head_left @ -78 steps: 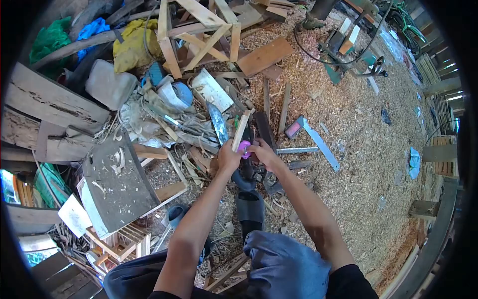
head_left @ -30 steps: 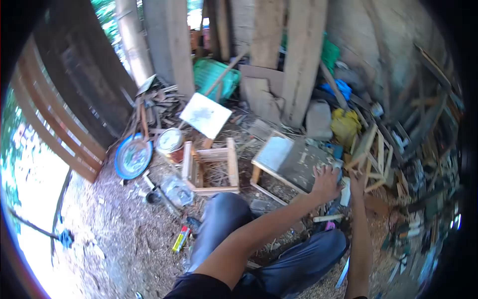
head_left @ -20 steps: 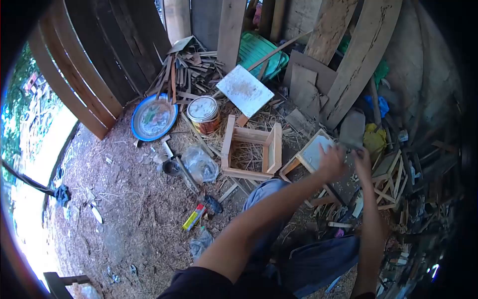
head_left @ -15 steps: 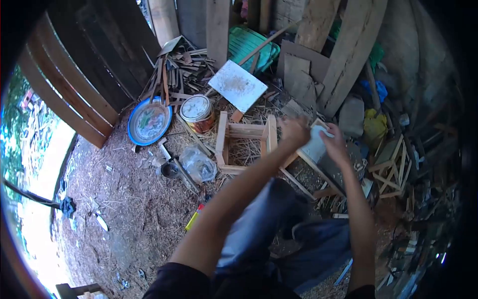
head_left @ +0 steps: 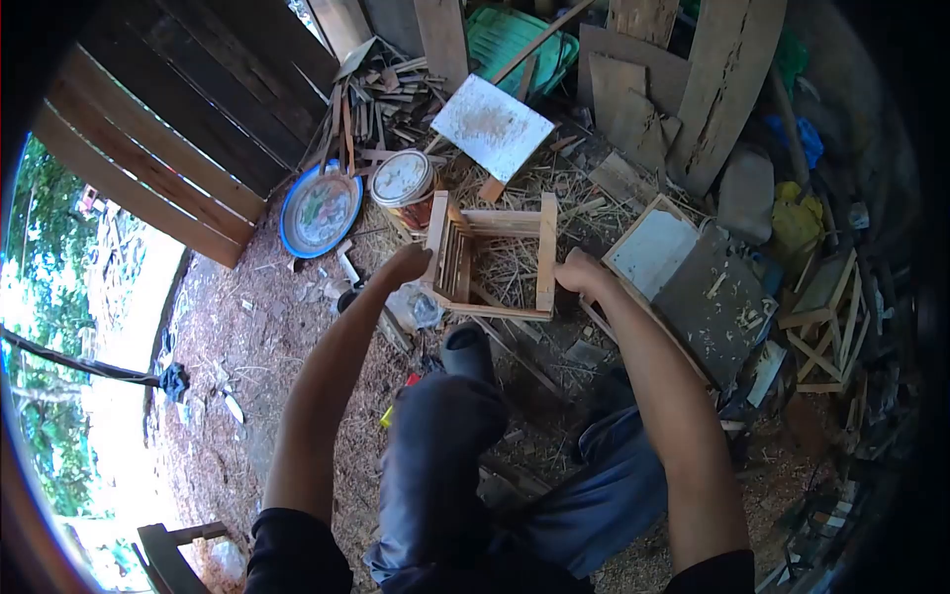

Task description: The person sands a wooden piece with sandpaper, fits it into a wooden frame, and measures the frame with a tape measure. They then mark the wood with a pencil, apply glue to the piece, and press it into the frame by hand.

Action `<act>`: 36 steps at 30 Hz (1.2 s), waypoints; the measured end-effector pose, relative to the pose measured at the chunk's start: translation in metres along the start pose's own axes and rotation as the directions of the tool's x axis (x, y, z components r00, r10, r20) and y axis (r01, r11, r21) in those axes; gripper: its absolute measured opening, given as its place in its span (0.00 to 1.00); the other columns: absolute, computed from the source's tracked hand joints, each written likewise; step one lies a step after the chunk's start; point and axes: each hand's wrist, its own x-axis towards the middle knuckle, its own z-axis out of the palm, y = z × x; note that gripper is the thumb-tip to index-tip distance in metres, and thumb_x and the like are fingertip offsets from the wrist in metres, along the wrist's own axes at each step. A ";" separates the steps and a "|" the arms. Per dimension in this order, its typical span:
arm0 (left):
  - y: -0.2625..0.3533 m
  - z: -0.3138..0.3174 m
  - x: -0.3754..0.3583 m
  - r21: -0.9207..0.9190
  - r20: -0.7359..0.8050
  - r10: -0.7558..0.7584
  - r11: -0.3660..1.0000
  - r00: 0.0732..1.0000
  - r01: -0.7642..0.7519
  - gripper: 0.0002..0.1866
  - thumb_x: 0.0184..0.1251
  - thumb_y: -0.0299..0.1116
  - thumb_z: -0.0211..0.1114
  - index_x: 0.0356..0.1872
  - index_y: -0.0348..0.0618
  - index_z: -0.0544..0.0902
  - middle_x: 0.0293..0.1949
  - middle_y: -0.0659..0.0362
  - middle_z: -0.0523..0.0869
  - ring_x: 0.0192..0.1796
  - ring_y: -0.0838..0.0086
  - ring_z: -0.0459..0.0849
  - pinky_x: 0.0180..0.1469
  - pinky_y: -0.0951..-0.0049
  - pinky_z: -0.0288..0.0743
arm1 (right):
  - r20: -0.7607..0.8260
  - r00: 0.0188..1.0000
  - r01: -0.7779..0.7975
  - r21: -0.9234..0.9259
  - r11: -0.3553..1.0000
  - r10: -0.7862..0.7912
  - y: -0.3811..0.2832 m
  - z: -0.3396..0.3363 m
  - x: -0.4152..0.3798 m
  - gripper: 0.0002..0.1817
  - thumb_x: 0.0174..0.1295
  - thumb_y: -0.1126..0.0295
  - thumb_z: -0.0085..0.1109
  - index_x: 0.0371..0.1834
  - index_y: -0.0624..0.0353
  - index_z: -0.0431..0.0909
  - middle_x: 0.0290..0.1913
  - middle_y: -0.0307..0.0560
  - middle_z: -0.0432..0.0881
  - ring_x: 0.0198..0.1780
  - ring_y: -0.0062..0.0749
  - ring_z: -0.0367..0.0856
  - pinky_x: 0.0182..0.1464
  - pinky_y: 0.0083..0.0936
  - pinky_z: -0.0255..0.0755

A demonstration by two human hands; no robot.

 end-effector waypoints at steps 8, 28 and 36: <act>-0.030 0.017 0.040 -0.435 0.207 -0.145 0.872 0.968 0.224 0.24 0.58 0.43 0.67 0.50 0.36 0.78 0.40 0.55 0.82 0.38 0.72 0.80 0.37 0.72 0.76 | -0.070 0.997 0.007 0.241 0.971 0.010 -0.006 0.020 0.020 0.27 0.57 0.62 0.62 0.55 0.67 0.67 0.44 0.56 0.80 0.41 0.41 0.81 0.34 0.35 0.76; -0.038 -0.008 0.079 -0.627 -0.019 0.025 0.778 1.000 -0.031 0.23 0.58 0.39 0.70 0.49 0.34 0.77 0.43 0.55 0.81 0.41 0.73 0.79 0.42 0.73 0.75 | -0.320 0.947 0.056 0.150 0.987 -0.005 -0.030 -0.011 0.085 0.20 0.55 0.72 0.61 0.51 0.66 0.74 0.42 0.50 0.82 0.43 0.38 0.82 0.47 0.34 0.74; 0.057 -0.010 0.098 -0.577 -0.377 0.196 0.715 0.905 -0.395 0.18 0.61 0.35 0.63 0.49 0.38 0.74 0.36 0.53 0.82 0.39 0.68 0.81 0.39 0.69 0.75 | -0.111 0.967 0.199 -0.235 0.951 -0.230 -0.077 -0.024 -0.061 0.17 0.59 0.62 0.57 0.45 0.65 0.75 0.38 0.59 0.82 0.42 0.49 0.83 0.43 0.42 0.77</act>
